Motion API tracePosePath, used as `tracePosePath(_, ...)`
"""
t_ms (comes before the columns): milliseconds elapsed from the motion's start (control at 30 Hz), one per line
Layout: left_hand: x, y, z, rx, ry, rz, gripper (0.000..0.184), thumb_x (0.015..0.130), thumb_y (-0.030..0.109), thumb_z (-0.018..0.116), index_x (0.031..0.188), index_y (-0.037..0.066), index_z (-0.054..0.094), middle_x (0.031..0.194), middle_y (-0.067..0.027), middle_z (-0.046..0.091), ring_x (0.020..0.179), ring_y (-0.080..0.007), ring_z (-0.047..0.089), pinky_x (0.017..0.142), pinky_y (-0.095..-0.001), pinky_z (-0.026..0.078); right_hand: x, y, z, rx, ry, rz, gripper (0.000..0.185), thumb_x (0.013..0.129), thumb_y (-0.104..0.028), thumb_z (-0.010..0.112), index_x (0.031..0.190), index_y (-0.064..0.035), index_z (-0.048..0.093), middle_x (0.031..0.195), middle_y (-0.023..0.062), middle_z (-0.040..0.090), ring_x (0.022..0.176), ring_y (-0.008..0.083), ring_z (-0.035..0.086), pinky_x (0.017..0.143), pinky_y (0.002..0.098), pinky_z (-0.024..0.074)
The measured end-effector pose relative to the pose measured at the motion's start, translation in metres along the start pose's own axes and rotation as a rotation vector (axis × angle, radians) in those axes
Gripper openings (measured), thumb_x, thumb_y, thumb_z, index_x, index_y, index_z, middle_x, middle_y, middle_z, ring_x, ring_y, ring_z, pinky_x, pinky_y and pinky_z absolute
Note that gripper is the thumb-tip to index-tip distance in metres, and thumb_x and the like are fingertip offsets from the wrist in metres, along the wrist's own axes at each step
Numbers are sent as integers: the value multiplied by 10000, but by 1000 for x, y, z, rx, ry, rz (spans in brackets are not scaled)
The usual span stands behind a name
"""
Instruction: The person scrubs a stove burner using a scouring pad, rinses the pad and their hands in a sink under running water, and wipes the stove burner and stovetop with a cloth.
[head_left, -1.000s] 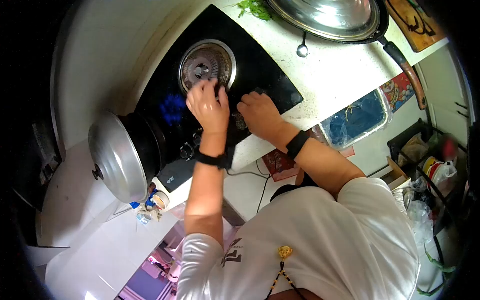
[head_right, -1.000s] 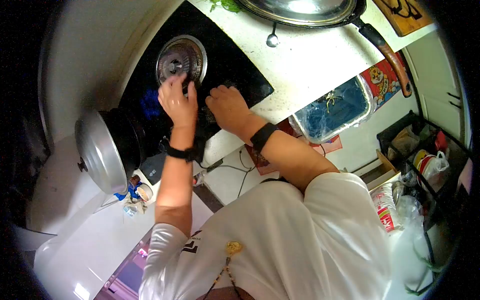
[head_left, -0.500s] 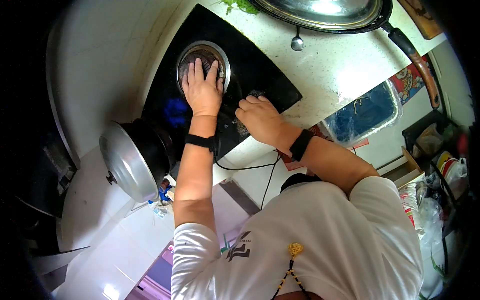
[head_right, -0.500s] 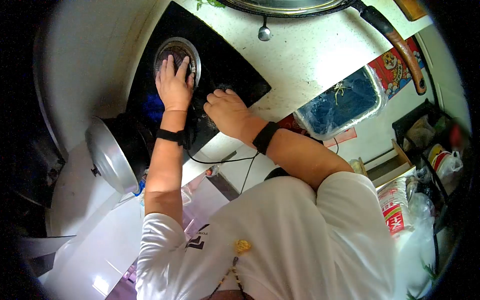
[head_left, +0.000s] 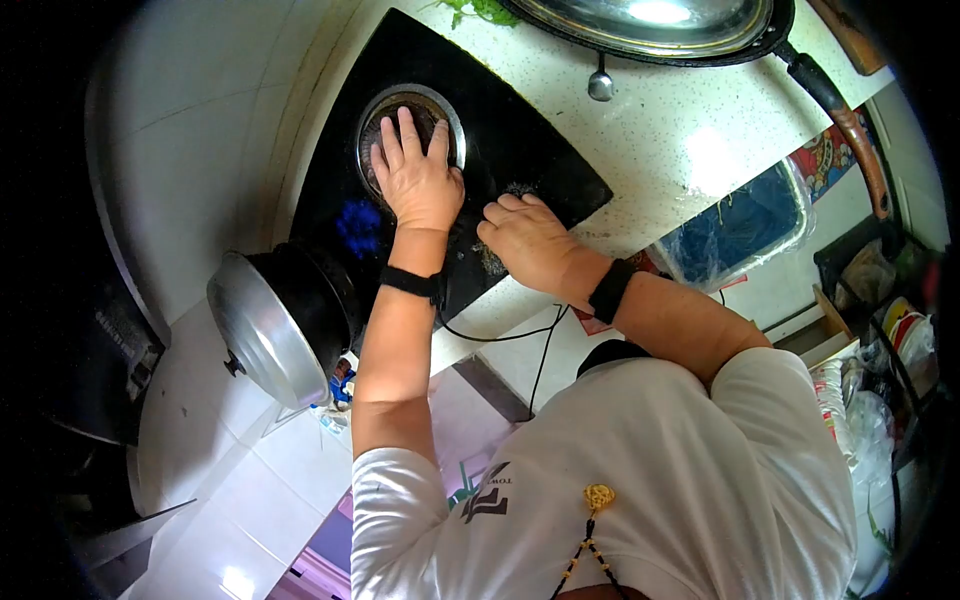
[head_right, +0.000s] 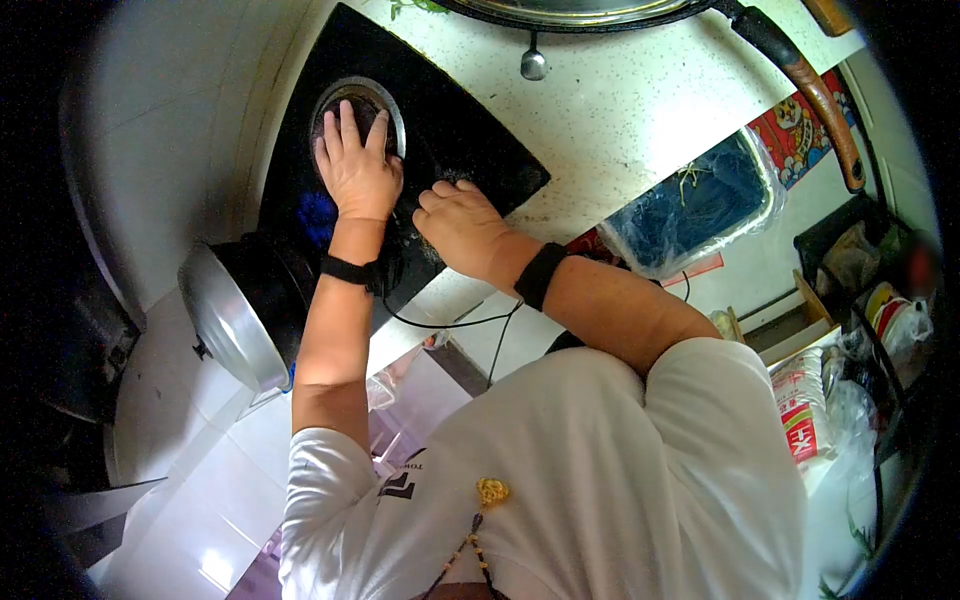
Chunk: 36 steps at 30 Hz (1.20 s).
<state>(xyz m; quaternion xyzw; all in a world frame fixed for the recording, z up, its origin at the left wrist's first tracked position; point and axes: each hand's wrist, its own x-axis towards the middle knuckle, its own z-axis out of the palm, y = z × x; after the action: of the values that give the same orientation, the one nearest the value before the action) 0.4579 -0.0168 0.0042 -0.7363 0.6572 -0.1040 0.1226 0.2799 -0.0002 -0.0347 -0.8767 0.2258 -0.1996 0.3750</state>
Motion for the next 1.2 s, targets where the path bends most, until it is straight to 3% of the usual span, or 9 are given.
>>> tracePosePath(133, 8, 4, -2, 80, -58, 6, 526, 742, 173, 728, 1264, 204, 665, 1529, -197, 419, 1418, -418, 354, 1136, -554, 298, -1, 0, 1, 16, 23, -6, 119, 825, -139, 563, 850, -93, 670, 941, 61, 623, 1002, 252, 586, 872, 396, 461)
tracePosePath(367, -9, 0, 4, -7, 44, 62, 315, 755, 125, 704, 1067, 153, 734, 1458, -201, 503, 1398, -412, 395, 1122, -576, 309, -2, 2, 4, -6, 33, -23, 96, 801, -97, 573, 853, -80, 652, 940, 83, 617, 974, 271, 588, 855, 396, 465)
tracePosePath(500, -42, -5, -3, -314, 169, 11, 466, 753, 28, 683, 1206, 133, 691, 1445, -225, 500, 1368, -441, 417, 1122, -525, 339, 14, 6, -7, -19, 25, 48, 107, 797, -109, 609, 867, -65, 677, 937, 100, 634, 968, 292, 602, 846, 426, 488)
tracePosePath(633, -92, 6, -4, -477, 272, -204, 527, 815, 78, 691, 1335, 71, 604, 1444, -258, 489, 1344, -458, 437, 1121, -515, 339, 63, 19, -17, -105, 234, 141, 106, 790, -92, 632, 877, -59, 683, 932, 113, 637, 943, 308, 605, 804, 435, 498)
tracePosePath(833, -162, 36, 24, -615, 197, -470, 572, 864, 186, 693, 1392, 25, 544, 1477, -298, 440, 1369, -500, 389, 1128, -540, 319, 112, 27, 2, -307, 166, 57, 153, 797, -105, 653, 936, -94, 715, 952, 81, 642, 964, 274, 611, 815, 415, 495)
tracePosePath(967, -182, 36, 42, -545, 176, -419, 580, 880, 211, 671, 1411, 33, 525, 1506, -290, 405, 1396, -481, 362, 1131, -549, 314, 137, 24, -1, -490, 83, 176, 153, 817, -106, 646, 943, -116, 733, 969, 65, 649, 985, 268, 618, 846, 399, 501)
tracePosePath(1033, -186, 35, 43, -524, 187, -398, 577, 890, 226, 658, 1417, 37, 519, 1512, -288, 397, 1404, -476, 353, 1133, -553, 312, 157, 39, 0, -502, 165, 168, 157, 804, -104, 655, 938, -112, 737, 955, 76, 659, 980, 282, 628, 841, 402, 513)
tracePosePath(1167, -188, 34, 49, -485, 226, -377, 566, 927, 300, 602, 1429, 55, 510, 1531, -267, 384, 1415, -464, 343, 1140, -556, 314, 208, 60, -5, -486, 42, 94, 242, 806, -89, 639, 1020, -91, 751, 1015, 118, 683, 1023, 313, 642, 906, 418, 531)
tracePosePath(1200, -186, 35, 49, -496, 209, -393, 566, 930, 301, 600, 1433, 59, 507, 1535, -262, 382, 1420, -456, 341, 1145, -552, 314, 221, 65, 0, -456, 68, 80, 207, 785, -77, 632, 961, -72, 741, 976, 147, 678, 991, 348, 642, 887, 438, 526)
